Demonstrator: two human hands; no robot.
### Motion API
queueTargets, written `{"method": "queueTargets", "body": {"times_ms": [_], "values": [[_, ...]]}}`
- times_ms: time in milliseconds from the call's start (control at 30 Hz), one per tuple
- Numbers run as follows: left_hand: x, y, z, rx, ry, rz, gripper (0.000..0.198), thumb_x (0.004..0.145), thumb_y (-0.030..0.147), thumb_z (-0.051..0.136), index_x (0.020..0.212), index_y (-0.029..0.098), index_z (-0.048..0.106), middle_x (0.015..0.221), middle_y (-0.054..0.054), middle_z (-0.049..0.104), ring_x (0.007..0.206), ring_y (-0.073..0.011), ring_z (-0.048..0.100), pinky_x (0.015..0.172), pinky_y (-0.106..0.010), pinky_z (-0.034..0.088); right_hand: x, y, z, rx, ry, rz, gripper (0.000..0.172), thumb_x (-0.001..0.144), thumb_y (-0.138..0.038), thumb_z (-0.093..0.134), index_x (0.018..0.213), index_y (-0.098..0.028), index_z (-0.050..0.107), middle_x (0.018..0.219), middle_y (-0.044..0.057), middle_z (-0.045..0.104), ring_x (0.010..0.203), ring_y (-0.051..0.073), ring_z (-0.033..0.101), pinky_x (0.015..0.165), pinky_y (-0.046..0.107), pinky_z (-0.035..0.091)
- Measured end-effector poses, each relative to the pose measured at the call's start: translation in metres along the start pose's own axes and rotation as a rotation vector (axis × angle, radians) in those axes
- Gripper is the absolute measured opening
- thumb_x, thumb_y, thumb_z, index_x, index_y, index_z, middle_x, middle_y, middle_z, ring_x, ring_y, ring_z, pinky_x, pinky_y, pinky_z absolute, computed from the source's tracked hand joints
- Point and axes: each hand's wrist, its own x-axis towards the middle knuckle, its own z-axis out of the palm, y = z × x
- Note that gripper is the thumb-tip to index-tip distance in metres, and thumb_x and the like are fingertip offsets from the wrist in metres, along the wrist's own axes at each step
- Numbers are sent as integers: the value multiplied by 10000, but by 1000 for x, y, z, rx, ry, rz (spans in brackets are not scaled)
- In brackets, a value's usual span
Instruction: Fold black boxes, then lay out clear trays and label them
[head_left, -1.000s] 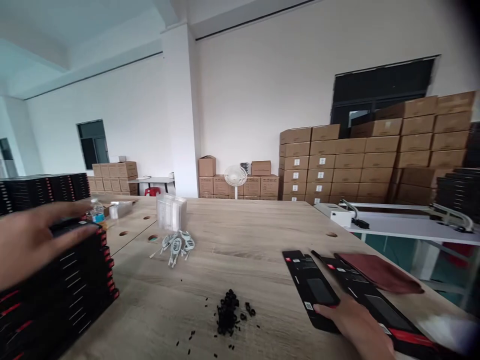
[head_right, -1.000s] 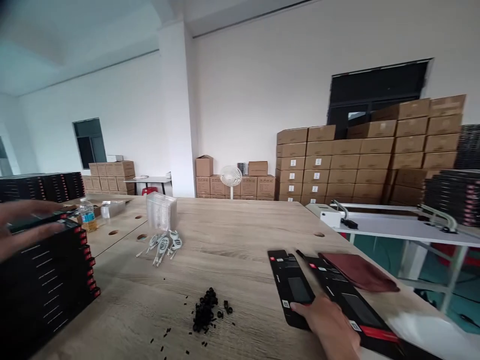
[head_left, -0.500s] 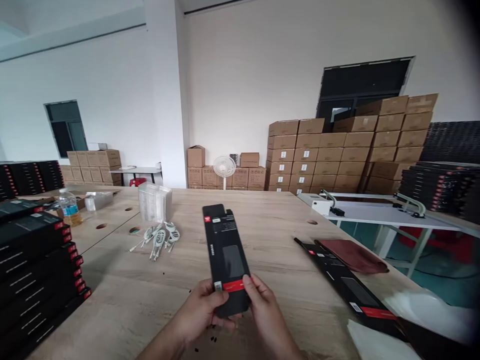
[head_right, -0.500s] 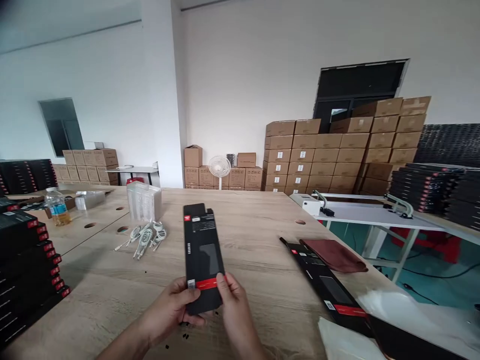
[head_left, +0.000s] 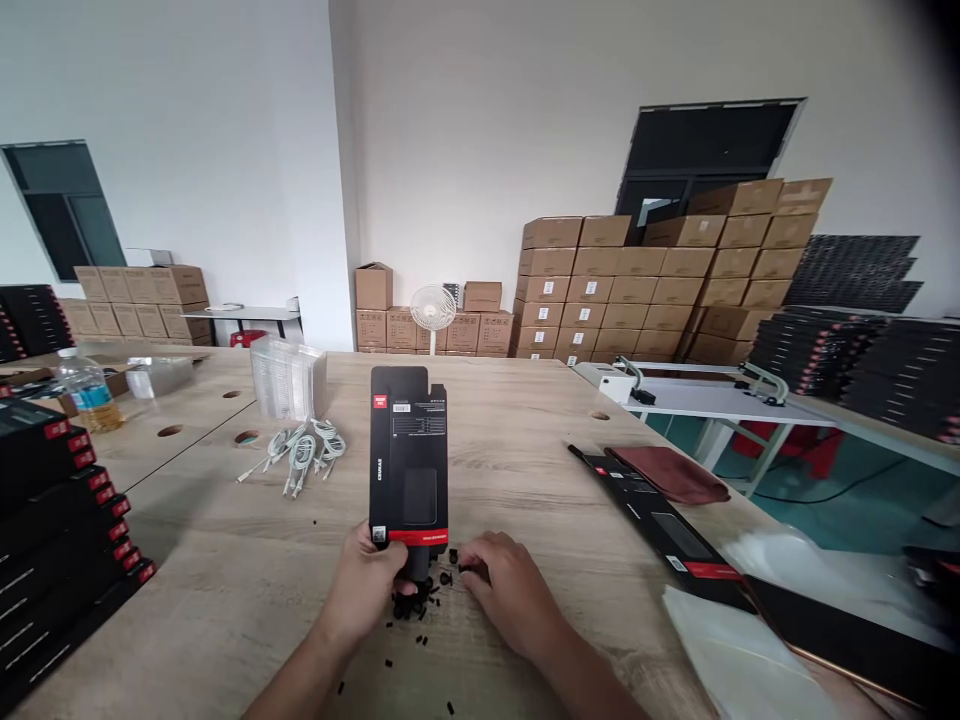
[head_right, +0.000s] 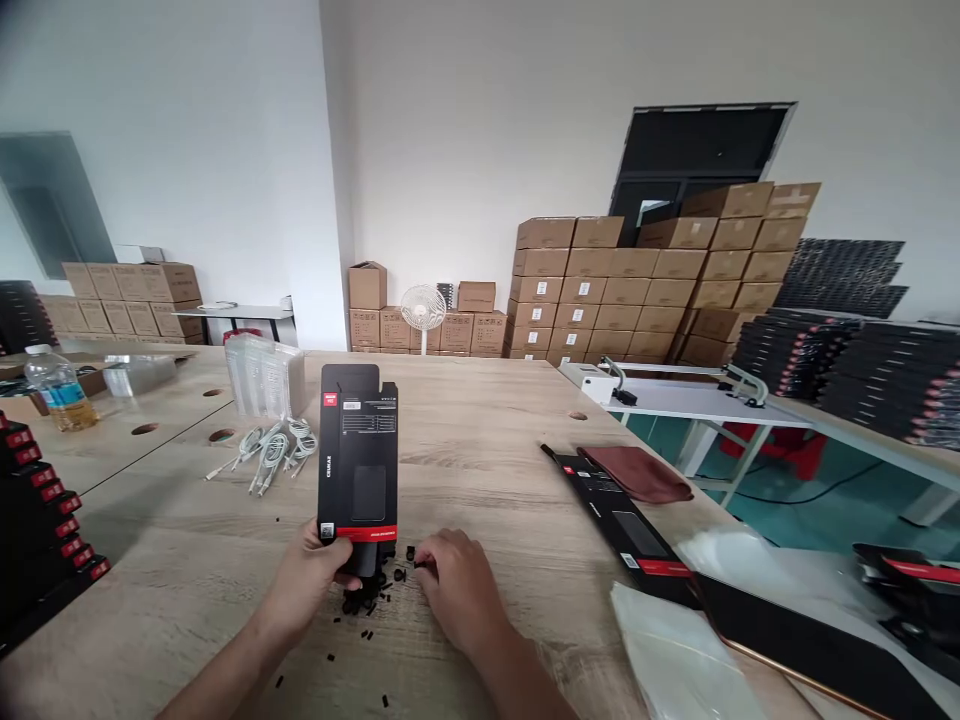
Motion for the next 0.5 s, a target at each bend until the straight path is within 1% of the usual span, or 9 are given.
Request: {"method": "queueTargets", "body": {"times_ms": [67, 133, 167, 233, 300, 333, 400, 433, 500], "values": [[0, -2, -3, 19, 44, 10, 113, 628, 184, 593, 722, 163, 652, 602, 8, 638, 536, -145, 555, 429, -254, 499, 0, 0, -2, 3, -18, -10, 218, 712, -73, 513, 786, -217, 659, 904, 39, 670, 918, 215, 582, 811, 317, 414], [0, -3, -6, 38, 49, 31, 124, 657, 201, 581, 735, 166, 670, 631, 2, 652, 584, -162, 573, 480, -274, 520, -1, 1, -4, 25, -29, -29, 215, 708, -70, 512, 779, -218, 652, 896, 31, 663, 921, 206, 579, 808, 302, 415], [1, -3, -7, 54, 24, 62, 147, 674, 207, 585, 768, 165, 690, 676, -5, 678, 634, -171, 593, 543, -286, 536, -1, 2, -5, 33, -33, -33, 194, 714, -81, 522, 772, -218, 646, 889, 28, 660, 917, 204, 578, 806, 298, 415], [1, -4, -7, 94, -66, 144, 195, 710, 232, 612, 858, 168, 722, 799, -21, 731, 760, -188, 627, 698, -300, 537, -1, 4, -5, 42, -39, -26, 152, 726, -106, 541, 765, -219, 635, 873, 22, 655, 905, 200, 576, 801, 293, 414], [1, -5, -5, 126, -153, 206, 229, 740, 276, 641, 921, 173, 735, 892, -32, 753, 851, -199, 635, 800, -298, 506, -1, 6, -5, 50, -53, -10, 187, 717, -82, 531, 786, -223, 633, 869, 15, 651, 899, 189, 578, 798, 282, 412], [2, -6, -4, 134, -172, 215, 237, 751, 302, 648, 928, 172, 737, 898, -36, 755, 856, -200, 635, 809, -297, 499, -1, 7, -5, 50, -53, 1, 219, 705, -67, 525, 813, -223, 634, 878, 15, 649, 903, 185, 579, 798, 276, 412], [2, -8, -3, 134, -157, 188, 260, 758, 355, 660, 924, 170, 738, 879, -43, 755, 817, -197, 630, 763, -296, 505, -1, 8, -6, 20, -40, 37, 241, 688, -74, 544, 863, -216, 627, 920, 29, 645, 920, 190, 578, 790, 273, 413], [2, -9, -2, 131, -133, 165, 273, 752, 375, 670, 919, 170, 737, 875, -47, 753, 798, -195, 624, 734, -296, 512, -1, 8, -6, -13, -33, 61, 215, 691, -94, 559, 861, -209, 622, 936, 42, 644, 922, 198, 577, 779, 276, 412], [2, -12, -2, 119, -95, 117, 301, 732, 406, 692, 919, 174, 736, 884, -54, 748, 784, -194, 611, 699, -301, 527, 0, 8, -7, -92, -32, 105, 112, 723, -148, 571, 814, -198, 613, 936, 62, 646, 896, 210, 581, 743, 285, 405]]}}
